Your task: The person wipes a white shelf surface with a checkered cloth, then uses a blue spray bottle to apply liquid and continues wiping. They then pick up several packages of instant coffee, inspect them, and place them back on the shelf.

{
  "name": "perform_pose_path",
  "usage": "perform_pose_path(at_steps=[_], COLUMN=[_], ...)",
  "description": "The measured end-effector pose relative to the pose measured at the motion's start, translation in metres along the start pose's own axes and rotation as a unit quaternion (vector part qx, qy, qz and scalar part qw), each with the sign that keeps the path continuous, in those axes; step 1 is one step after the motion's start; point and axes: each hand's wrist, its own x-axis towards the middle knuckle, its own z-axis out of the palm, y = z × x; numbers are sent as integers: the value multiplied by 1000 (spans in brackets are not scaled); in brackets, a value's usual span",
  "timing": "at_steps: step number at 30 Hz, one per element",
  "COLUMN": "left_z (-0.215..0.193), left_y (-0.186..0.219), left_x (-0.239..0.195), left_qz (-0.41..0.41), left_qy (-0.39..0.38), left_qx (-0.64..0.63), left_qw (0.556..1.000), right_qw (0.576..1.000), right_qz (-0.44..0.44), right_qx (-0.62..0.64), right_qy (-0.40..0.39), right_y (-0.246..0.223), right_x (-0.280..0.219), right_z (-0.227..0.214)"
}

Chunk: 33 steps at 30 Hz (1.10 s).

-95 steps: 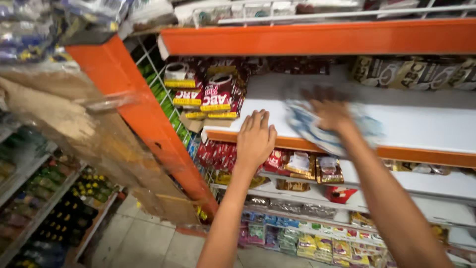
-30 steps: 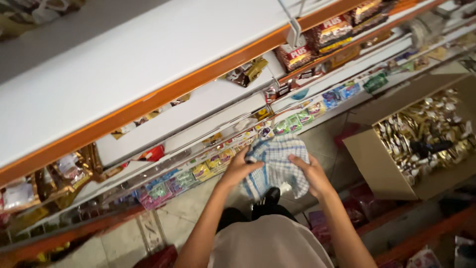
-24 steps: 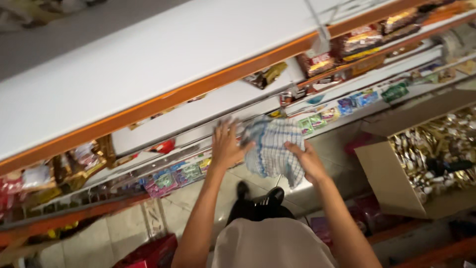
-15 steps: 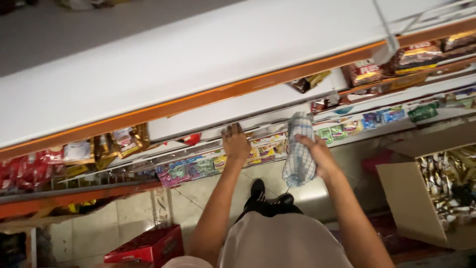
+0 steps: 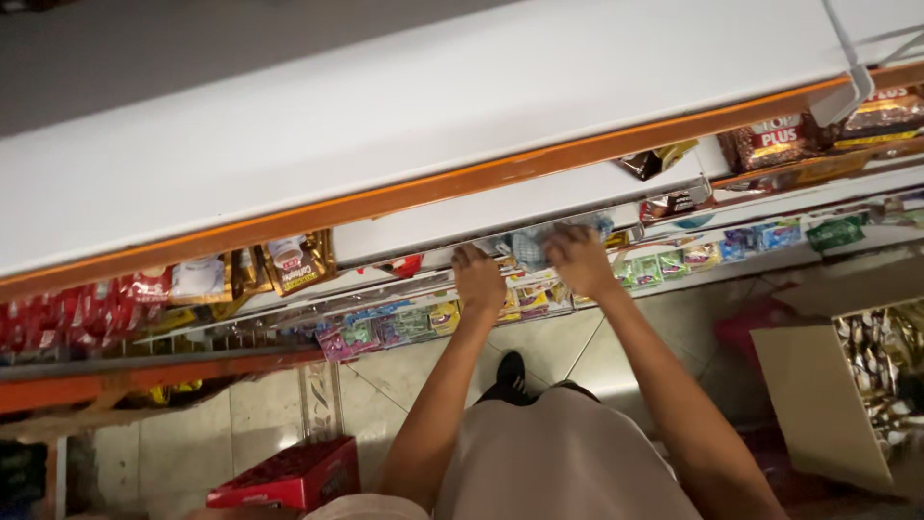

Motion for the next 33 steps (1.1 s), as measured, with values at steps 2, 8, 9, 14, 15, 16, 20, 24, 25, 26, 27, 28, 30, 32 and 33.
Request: perform_pose_path(at_steps=[2, 8, 9, 14, 15, 16, 20, 24, 25, 26, 27, 28, 30, 32, 33], left_z=[-19, -82, -92, -118, -118, -116, -96, -71, -67, -65, -64, -65, -69, -75, -79], left_y=[-5, 14, 27, 114, 131, 145, 209, 311, 338, 363, 383, 401, 427, 432, 427], left_x=[-4, -32, -38, -87, -95, -100, -101, -104, -103, -101, -93, -76, -55, -45, -46], left_qz=[1, 91, 109, 339, 380, 420, 427, 310, 266, 127, -14, -149, -111, -68, -47], left_qy=[-85, 126, 65, -75, -68, -60, -135, -272, -308, -388, -456, -495, -537, -522, -488], left_qx=[-32, -176, -258, -471, -479, -485, -492, -684, -734, -789, -816, -821, -817, -824, -828], left_qw=[996, 972, 958, 811, 789, 765, 747, 602, 544, 459, 355, 241, 177, 208, 271], right_qw=[997, 962, 942, 518, 473, 427, 403, 737, 777, 817, 852, 885, 939, 960, 966], right_qz=[69, 211, 260, 427, 410, 390, 386, 360, 351, 341, 329, 308, 257, 254, 248], right_qx=[4, 50, 64, 713, 750, 787, 777, 482, 427, 370, 311, 266, 177, 105, 66], right_qy=[19, 168, 204, 203, 211, 217, 293, 308, 301, 282, 262, 225, 148, 62, 22], right_y=[-20, -60, -61, -26, -15, -4, 30, 52, 57, 62, 67, 74, 81, 99, 109], right_x=[-1, -31, -45, -90, -99, -106, -133, -167, -175, -186, -199, -209, -232, -241, -240], right_z=[-8, -39, -38, -54, -71, -89, -151, -176, -177, -182, -190, -203, -236, -265, -274])
